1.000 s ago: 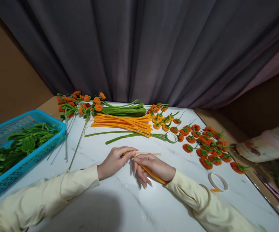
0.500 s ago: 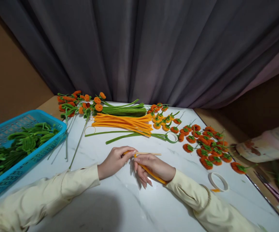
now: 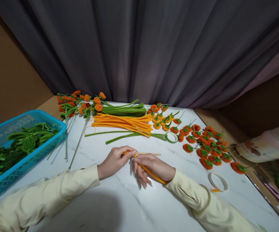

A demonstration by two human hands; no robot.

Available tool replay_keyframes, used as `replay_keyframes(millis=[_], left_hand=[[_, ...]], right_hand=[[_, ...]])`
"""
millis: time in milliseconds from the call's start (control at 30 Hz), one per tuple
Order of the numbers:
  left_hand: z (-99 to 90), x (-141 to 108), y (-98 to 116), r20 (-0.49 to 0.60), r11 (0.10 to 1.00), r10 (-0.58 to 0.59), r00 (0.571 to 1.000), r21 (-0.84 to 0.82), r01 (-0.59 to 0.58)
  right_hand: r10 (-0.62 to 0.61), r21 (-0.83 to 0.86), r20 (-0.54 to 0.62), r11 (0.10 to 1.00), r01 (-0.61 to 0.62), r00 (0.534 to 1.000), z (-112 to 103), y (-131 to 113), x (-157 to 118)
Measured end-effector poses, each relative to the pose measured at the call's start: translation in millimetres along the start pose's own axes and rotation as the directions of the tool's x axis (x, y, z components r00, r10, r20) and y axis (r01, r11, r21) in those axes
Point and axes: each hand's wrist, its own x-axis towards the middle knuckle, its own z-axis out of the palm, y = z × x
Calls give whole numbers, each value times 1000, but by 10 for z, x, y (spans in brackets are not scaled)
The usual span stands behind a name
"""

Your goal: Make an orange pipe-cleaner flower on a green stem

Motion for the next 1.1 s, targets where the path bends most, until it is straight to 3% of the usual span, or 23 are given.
replay_keyframes(millis=[400, 700, 1100], left_hand=[[-5, 8, 20, 2, 1000, -18, 1000, 13, 18], [-7, 1, 24, 68, 998, -59, 996, -26, 61], [-53, 2, 34, 242, 990, -68, 968, -107, 96]], right_hand=[[25, -21, -31, 999, -26, 999, 26, -24, -9], [146, -146, -109, 976, -161, 983, 152, -241, -124], [255, -23, 30, 967, -255, 966, 59, -342, -186]])
